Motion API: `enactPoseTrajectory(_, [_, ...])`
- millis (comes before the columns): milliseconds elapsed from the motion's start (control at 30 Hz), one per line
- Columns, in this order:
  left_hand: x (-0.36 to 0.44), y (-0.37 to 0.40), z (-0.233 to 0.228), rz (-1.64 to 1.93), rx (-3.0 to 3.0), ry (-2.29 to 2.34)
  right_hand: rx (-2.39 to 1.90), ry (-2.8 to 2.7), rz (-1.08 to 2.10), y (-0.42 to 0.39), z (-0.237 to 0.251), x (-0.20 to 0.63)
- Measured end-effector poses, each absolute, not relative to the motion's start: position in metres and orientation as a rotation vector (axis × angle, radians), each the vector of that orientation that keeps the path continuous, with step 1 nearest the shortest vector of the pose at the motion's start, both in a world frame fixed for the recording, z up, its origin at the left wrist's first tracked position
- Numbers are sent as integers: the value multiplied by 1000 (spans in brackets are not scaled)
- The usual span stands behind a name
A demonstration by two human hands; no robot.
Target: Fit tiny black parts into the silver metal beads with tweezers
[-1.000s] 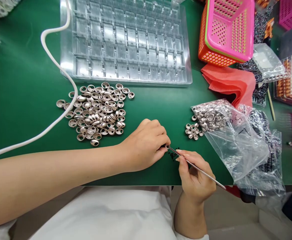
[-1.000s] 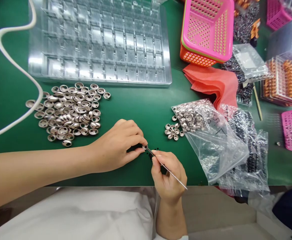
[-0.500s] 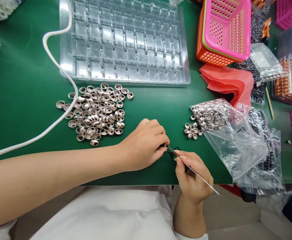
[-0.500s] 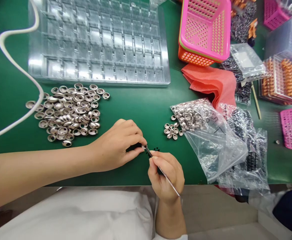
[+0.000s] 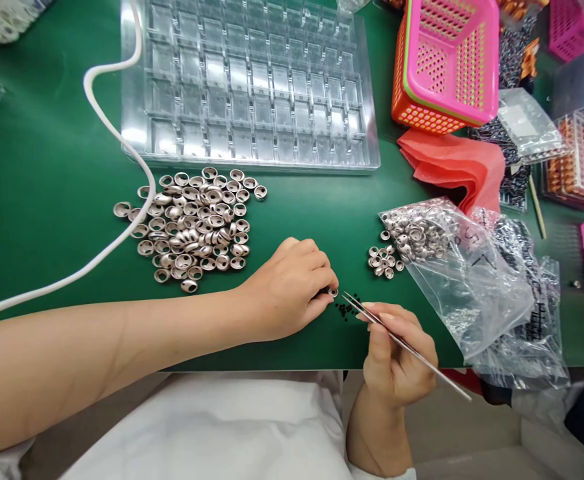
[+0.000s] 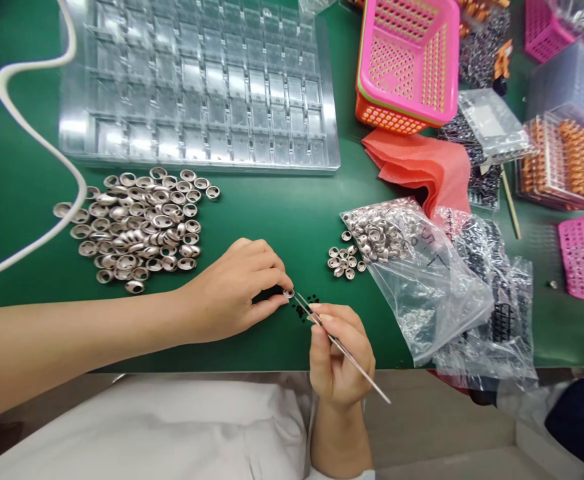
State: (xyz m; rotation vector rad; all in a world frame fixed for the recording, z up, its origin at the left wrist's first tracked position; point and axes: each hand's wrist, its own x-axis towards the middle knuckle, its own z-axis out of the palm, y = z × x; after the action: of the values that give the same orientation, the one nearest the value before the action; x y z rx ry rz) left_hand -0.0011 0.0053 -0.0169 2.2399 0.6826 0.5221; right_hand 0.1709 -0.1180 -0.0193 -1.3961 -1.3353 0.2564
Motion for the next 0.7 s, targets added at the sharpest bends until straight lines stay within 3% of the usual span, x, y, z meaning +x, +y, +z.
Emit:
enactPoseTrajectory(333, [-1, 6, -16, 509, 2233, 684, -1504, -1005, 533, -121, -14, 174])
enactPoseTrajectory(700, [0, 5, -17, 497, 2244, 697, -1226, -829, 793, -120, -3, 199])
